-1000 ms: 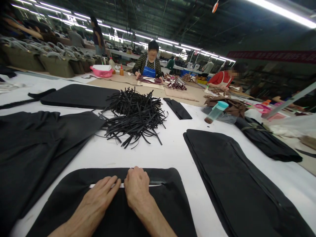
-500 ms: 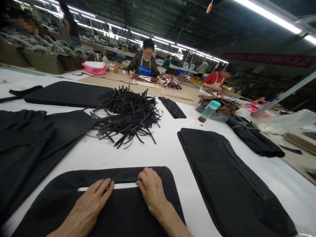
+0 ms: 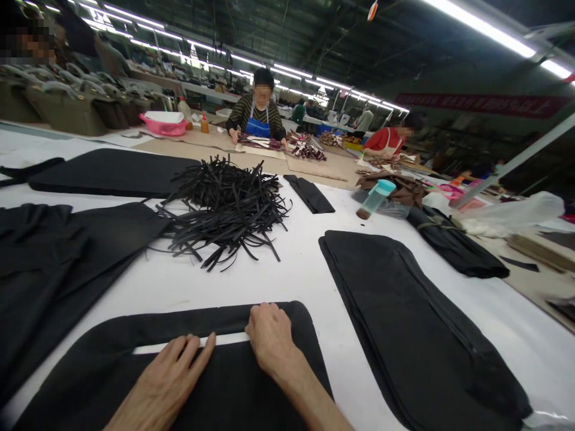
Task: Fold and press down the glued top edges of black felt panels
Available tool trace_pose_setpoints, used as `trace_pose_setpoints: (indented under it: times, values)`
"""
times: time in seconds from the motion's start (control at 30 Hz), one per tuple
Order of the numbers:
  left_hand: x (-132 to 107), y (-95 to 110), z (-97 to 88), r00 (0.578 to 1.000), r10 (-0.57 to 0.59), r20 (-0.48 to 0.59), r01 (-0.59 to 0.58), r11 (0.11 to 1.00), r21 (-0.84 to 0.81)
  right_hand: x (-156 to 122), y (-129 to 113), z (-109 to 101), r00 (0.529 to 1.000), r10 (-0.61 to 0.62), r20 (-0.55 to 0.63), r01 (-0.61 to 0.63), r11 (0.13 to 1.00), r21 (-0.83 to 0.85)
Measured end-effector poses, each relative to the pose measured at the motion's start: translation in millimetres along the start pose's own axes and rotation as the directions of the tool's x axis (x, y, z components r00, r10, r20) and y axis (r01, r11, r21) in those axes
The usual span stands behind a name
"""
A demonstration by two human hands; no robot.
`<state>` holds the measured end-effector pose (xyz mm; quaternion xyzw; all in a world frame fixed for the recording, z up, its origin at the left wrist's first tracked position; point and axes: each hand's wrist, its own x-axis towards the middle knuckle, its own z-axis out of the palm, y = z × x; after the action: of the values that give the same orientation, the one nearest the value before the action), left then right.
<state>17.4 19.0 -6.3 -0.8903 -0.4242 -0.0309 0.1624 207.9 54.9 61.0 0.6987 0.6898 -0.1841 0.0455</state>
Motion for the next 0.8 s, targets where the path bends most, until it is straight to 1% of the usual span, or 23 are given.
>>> trace_pose_setpoints:
  times: [0.13,0.2,0.27,0.33,0.43,0.47,0.53,0.67,0.8]
  values:
    - [7,4,-10.4,0.998,-0.007,0.061,0.006,1.0,0.022,6,1,-4,0.999,0.029,0.033,-0.031,0.999,0.036]
    - [9,5,-10.3,0.997,-0.021,0.075,0.021,1.0,0.0,7,2,-5,0.998,0.038,0.049,-0.041,0.997,0.059]
    - [10,7,-6.6,0.996,-0.041,0.082,0.043,0.999,-0.016,8,3,-5,0.997,0.043,0.059,-0.048,0.996,0.076]
    - [10,9,-0.3,0.998,-0.045,0.046,0.045,0.999,-0.014,8,4,-5,0.997,0.043,0.06,-0.048,0.995,0.087]
    - [12,17,7.9,0.998,0.003,-0.066,-0.004,1.0,-0.011,9,6,-1,0.998,0.032,0.052,-0.037,0.994,0.101]
    - [14,20,8.9,0.996,0.024,-0.083,-0.025,1.0,-0.009,10,7,1,0.999,0.029,0.046,-0.034,0.994,0.106]
    - [19,26,8.1,0.997,0.05,-0.066,-0.051,0.999,-0.013,12,8,4,0.999,0.022,0.032,-0.026,0.993,0.117]
    - [28,33,2.6,0.999,0.048,-0.018,-0.049,0.997,-0.053,13,16,9,0.999,-0.033,0.006,0.032,0.987,0.16]
    - [31,36,4.1,1.0,0.013,-0.002,-0.013,0.996,-0.086,8,33,10,0.988,-0.15,-0.035,0.154,0.959,0.236]
